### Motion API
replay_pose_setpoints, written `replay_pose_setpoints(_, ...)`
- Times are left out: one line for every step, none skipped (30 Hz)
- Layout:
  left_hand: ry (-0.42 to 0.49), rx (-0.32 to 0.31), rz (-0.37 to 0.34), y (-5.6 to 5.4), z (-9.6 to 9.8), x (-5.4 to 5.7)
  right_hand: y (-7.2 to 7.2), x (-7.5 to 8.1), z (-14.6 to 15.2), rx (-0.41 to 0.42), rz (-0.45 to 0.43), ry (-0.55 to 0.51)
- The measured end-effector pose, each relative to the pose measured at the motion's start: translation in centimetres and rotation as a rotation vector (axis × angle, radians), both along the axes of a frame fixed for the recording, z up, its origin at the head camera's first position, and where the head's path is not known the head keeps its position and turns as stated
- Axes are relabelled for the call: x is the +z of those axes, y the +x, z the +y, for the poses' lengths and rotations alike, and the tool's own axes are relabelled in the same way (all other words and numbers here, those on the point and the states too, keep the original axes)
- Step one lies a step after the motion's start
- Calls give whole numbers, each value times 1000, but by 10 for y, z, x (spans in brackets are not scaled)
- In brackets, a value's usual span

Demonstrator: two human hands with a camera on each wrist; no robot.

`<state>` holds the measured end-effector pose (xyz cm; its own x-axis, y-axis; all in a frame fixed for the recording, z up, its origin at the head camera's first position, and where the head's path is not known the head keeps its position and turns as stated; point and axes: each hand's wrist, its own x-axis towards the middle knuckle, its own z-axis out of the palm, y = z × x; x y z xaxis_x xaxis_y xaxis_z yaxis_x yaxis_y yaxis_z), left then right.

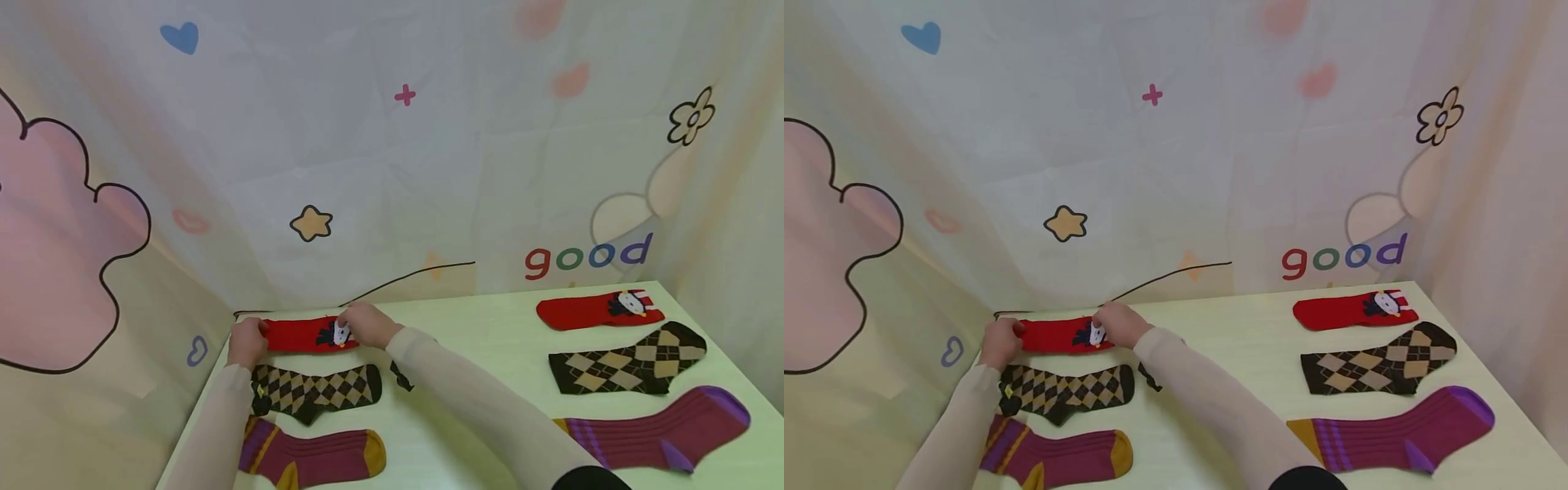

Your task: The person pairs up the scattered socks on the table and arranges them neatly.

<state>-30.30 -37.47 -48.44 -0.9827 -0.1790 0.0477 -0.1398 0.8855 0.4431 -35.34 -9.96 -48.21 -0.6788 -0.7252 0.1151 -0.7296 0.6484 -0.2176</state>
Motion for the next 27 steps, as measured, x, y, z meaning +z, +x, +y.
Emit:
replay_pose_setpoints(8,-4,2,1,0,1,0,1,1,7,10,-2)
replay_pose_setpoints(14,-5,6,2,0,1,0,3,3,12,20,-1)
replay_pose_setpoints(23,-4,12,3,-1,2,1,4,4,14,22,-6)
replay_pose_setpoints(28,-7,24,4,-1,3,1,6,6,15,22,-11)
replay_pose_setpoints(28,-11,36,4,-1,3,1,9,7,15,21,-15)
replay_pose_setpoints(35,-11,43,5,-1,4,2,10,9,16,22,-18)
replay_pose_setpoints(42,-10,49,5,-1,4,3,13,10,17,24,-21)
replay_pose_setpoints(43,-11,58,6,-1,5,4,15,12,18,22,-27)
replay_pose_setpoints(42,-12,68,7,-1,5,5,16,13,21,23,-30)
replay_pose_setpoints(34,-17,81,8,-1,6,6,18,15,26,26,-32)
replay_pose_setpoints(26,-21,93,9,0,6,7,20,16,31,32,-37)
replay_pose_setpoints(11,-28,108,11,0,7,8,21,17,37,42,-39)
replay_pose_setpoints(-5,-37,125,12,1,8,9,23,18,41,51,-39)
replay_pose_setpoints(-20,-44,140,13,1,9,10,25,20,44,60,-39)
replay_pose_setpoints(-29,-50,153,15,2,10,10,27,21,47,66,-39)
replay_pose_setpoints(-37,-56,163,16,3,11,11,29,22,49,71,-41)
replay_pose_setpoints(-41,-60,170,17,3,12,12,30,24,48,71,-43)
replay_pose_setpoints(-47,-64,176,19,4,13,13,32,25,48,73,-44)
replay_pose_setpoints(-42,-64,180,20,5,13,14,34,27,46,71,-47)
replay_pose_setpoints(-41,-61,186,22,5,14,15,36,28,45,68,-52)
replay_pose_setpoints(-36,-59,191,23,6,14,16,37,30,46,68,-57)
replay_pose_setpoints(-37,-58,200,24,6,15,16,38,31,45,71,-59)
replay_pose_setpoints(-38,-55,211,25,7,15,17,40,33,44,71,-61)
replay_pose_setpoints(-40,-55,226,27,8,15,18,41,35,45,75,-63)
replay_pose_setpoints(-37,-53,240,28,9,16,19,43,37,47,77,-65)
replay_pose_setpoints(-37,-55,255,29,10,17,20,44,39,50,82,-68)
replay_pose_setpoints(-33,-60,267,30,11,17,21,46,41,53,89,-69)
